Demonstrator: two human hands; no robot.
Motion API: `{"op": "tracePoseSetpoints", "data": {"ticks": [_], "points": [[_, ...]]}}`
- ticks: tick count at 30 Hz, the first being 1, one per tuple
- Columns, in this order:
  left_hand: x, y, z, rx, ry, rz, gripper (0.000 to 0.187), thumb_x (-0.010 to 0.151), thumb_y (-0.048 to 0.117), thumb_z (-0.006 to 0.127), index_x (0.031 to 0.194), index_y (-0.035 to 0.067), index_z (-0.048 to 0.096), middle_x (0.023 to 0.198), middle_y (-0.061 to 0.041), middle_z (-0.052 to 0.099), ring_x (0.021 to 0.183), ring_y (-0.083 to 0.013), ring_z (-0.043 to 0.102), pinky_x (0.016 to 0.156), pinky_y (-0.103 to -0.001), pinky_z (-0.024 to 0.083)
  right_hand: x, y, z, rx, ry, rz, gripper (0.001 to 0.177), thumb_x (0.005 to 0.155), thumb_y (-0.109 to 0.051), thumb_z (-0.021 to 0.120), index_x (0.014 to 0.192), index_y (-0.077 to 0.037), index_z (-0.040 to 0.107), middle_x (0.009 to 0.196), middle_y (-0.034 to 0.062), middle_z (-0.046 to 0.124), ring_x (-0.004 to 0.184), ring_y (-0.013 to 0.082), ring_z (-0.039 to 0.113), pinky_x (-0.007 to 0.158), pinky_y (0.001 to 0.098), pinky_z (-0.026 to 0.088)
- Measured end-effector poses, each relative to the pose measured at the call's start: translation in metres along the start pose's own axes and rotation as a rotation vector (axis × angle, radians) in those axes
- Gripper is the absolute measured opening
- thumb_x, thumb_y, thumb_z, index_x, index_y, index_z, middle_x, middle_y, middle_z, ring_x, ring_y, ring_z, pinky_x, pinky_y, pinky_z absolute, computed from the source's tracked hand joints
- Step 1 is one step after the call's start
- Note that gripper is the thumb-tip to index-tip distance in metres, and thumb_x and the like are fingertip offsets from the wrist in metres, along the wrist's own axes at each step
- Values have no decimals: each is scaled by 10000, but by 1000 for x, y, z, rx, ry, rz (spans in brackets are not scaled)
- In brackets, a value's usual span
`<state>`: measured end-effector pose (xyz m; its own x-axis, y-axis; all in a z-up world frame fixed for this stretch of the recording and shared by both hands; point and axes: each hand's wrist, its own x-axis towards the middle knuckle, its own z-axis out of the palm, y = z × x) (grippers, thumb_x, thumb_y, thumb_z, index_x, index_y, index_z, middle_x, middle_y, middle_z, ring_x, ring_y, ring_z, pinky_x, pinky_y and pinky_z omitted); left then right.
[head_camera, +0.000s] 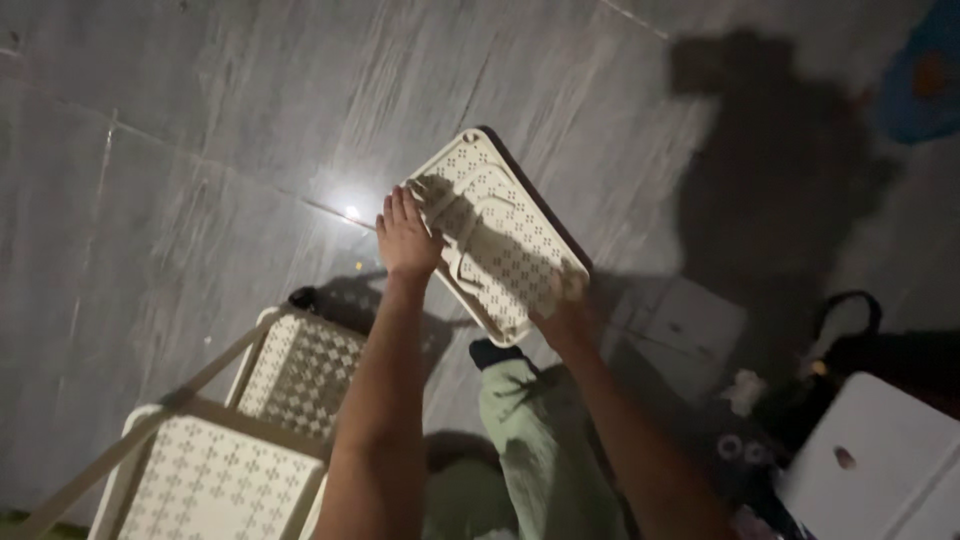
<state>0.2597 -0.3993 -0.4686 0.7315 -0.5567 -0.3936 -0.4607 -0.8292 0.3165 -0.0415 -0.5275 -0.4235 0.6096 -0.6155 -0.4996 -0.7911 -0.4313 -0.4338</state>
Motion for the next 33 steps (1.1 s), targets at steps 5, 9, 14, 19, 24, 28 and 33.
{"op": "tracePoseSetpoints", "data": {"ticks": [5, 9, 14, 19, 24, 28, 33], "points": [[44, -22, 34, 180, 26, 31, 936, 920, 312, 658, 1636, -13, 152, 1706, -186, 217, 1589, -361, 153, 1266, -551, 158, 0, 44, 49, 12, 120, -40, 865, 674, -210, 928, 1426, -75, 521, 1557, 271, 311, 1397, 452, 390, 1123, 502, 383], [51, -9, 5, -6, -144, -22, 978, 879, 474, 673, 1571, 30, 145, 1622, -205, 240, 1500, -396, 191, 1165, -580, 197, 17, 63, 72, 150, 257, -95, 762, 686, -161, 903, 1365, -68, 572, 1498, 236, 379, 1392, 447, 427, 1129, 494, 409], [44, -6, -29, -95, -299, -155, 652, 912, 433, 631, 1501, 229, 438, 1390, -163, 525, 1295, -398, 515, 1075, -518, 449, 13, 69, 68, 879, 44, 439, 751, 792, -165, 768, 1457, -175, 420, 1539, 149, 478, 1244, 332, 596, 806, 542, 564], [7, -29, -15, -142, -102, -141, 492, 910, 261, 636, 1356, 86, 526, 1306, -234, 529, 1189, -459, 537, 986, -521, 486, 1, 56, 20, 972, 128, 227, 352, 932, -128, 735, 1259, -77, 614, 1423, 92, 481, 1262, 266, 595, 1027, 392, 554], [-55, -14, -57, -240, -164, -347, 550, 895, 368, 701, 1325, 82, 511, 1344, -174, 529, 1242, -413, 536, 970, -547, 493, -12, 19, -57, 252, 392, -56, 288, 888, -52, 754, 1172, -67, 709, 1238, 93, 679, 1213, 226, 586, 1016, 367, 500], [-100, -3, -132, -325, -127, -460, 721, 777, 471, 783, 1321, 86, 506, 1358, -154, 518, 1261, -393, 533, 969, -538, 491, -15, -36, -125, 545, 371, 51, 254, 931, -28, 660, 1171, -86, 718, 1263, 53, 713, 1146, 187, 651, 1004, 319, 482], [-133, 13, -230, -495, -14, -529, 680, 814, 482, 747, 1333, 97, 537, 1354, -160, 555, 1241, -410, 553, 1001, -535, 472, -10, -124, -223, 683, 320, -69, 150, 1009, -15, 597, 1101, -27, 715, 1192, 66, 712, 1114, 175, 648, 985, 294, 470]]}}
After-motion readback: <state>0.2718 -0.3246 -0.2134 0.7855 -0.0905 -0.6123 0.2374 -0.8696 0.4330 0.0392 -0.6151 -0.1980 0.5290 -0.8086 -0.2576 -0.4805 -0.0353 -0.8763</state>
